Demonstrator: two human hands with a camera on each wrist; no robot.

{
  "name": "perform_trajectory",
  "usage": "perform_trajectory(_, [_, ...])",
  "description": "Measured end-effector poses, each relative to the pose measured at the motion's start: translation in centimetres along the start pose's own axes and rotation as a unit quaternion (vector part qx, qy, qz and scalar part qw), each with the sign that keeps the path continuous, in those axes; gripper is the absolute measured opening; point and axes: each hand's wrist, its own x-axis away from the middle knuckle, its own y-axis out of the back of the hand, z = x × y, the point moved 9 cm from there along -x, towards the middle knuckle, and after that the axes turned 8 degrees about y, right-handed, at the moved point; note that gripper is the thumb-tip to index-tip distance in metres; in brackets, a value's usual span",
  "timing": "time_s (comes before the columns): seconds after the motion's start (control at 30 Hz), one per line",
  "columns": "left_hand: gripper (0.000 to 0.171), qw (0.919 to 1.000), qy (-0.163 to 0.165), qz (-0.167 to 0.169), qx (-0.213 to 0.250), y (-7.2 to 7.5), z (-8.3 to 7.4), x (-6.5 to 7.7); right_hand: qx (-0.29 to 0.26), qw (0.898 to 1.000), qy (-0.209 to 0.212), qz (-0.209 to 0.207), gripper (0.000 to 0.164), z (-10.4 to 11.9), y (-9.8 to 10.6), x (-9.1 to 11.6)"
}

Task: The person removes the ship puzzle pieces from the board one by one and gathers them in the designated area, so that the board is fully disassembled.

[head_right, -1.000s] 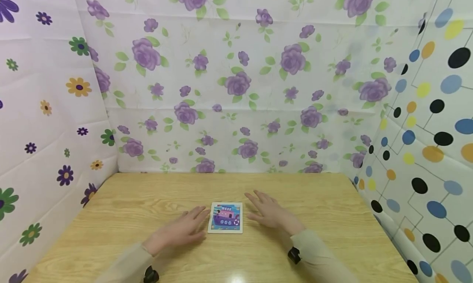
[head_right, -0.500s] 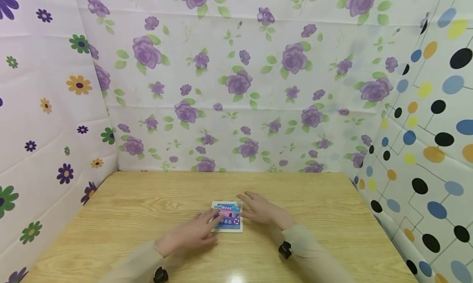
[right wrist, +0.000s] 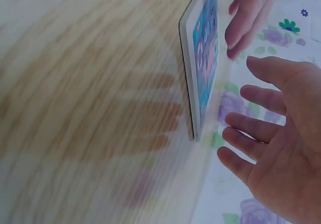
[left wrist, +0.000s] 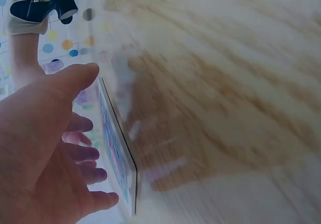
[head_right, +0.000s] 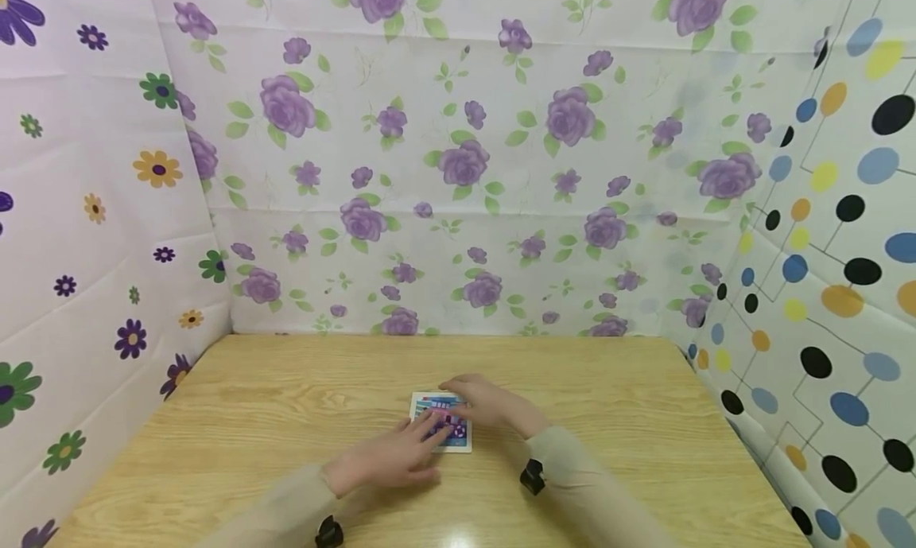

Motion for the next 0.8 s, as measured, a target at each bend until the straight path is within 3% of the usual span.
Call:
perform_trajectory(0.23, [0.075,0.9998,0.011,0.016,0.008,-0.4,-0.2,-0.7,0.013,0.999,0.044,-0.008,0.045,1.0,-0.4,-1.4])
perform_trajectory(0.53, [0.073,0.9999,-0.005,0.008,-0.013,-0.3,-1.1,-1.0,-0.018,0.999,0.031,-0.006,0.04,1.0,-0.7,-2.1])
perform_trajectory(0.8, [0.076,0.9997,-0.014,0.012,-0.018,-1.6,-1.3,-1.2,-0.03,0.999,0.027,-0.011,0.038,0.8,-1.5,-2.8])
